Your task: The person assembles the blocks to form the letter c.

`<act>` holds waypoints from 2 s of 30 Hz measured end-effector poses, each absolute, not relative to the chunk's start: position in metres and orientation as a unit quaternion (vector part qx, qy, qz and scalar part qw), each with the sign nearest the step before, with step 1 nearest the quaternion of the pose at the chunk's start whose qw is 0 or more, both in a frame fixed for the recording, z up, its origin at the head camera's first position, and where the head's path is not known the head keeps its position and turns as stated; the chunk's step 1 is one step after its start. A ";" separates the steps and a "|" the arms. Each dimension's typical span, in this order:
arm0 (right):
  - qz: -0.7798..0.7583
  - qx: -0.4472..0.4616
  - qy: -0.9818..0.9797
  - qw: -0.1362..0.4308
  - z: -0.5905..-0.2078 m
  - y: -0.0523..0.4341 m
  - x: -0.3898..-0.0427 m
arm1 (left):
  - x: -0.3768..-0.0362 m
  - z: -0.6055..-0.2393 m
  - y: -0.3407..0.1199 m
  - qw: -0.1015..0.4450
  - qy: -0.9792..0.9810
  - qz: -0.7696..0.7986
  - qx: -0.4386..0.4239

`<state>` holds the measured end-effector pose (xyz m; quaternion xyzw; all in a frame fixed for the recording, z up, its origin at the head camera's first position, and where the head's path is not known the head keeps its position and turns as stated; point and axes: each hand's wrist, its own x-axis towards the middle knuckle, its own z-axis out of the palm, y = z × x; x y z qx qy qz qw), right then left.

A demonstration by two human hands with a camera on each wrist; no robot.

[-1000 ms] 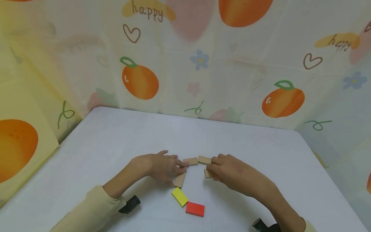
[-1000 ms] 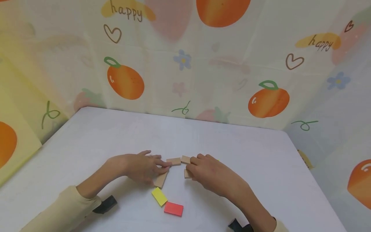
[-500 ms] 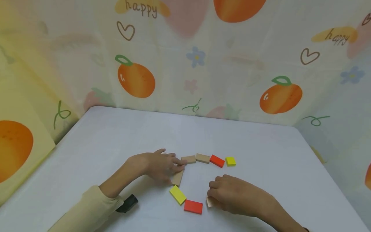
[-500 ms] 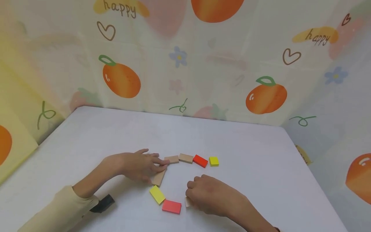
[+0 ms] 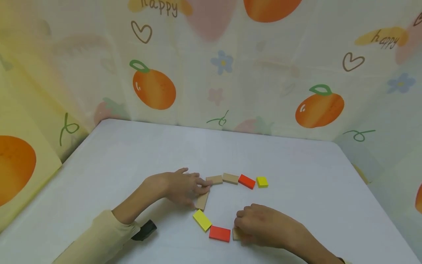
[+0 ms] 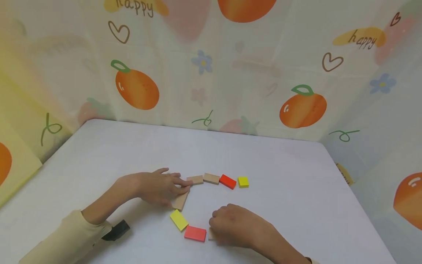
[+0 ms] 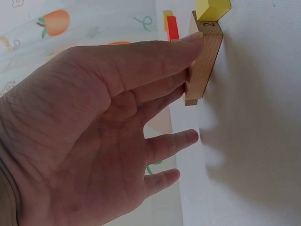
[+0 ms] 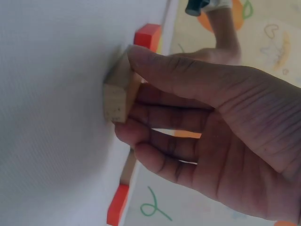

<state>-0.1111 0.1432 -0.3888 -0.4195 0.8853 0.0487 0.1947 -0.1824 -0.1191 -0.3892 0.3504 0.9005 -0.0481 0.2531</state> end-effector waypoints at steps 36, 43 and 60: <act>0.013 -0.467 0.870 0.157 -0.388 0.146 -0.113 | -0.182 -0.386 -0.121 0.246 0.894 -0.067 0.368; 0.021 -0.469 0.870 0.153 -0.387 0.147 -0.114 | -0.181 -0.386 -0.121 0.256 0.897 -0.058 0.355; 0.006 -0.462 0.874 0.151 -0.378 0.157 -0.117 | -0.180 -0.385 -0.120 0.261 0.898 -0.046 0.352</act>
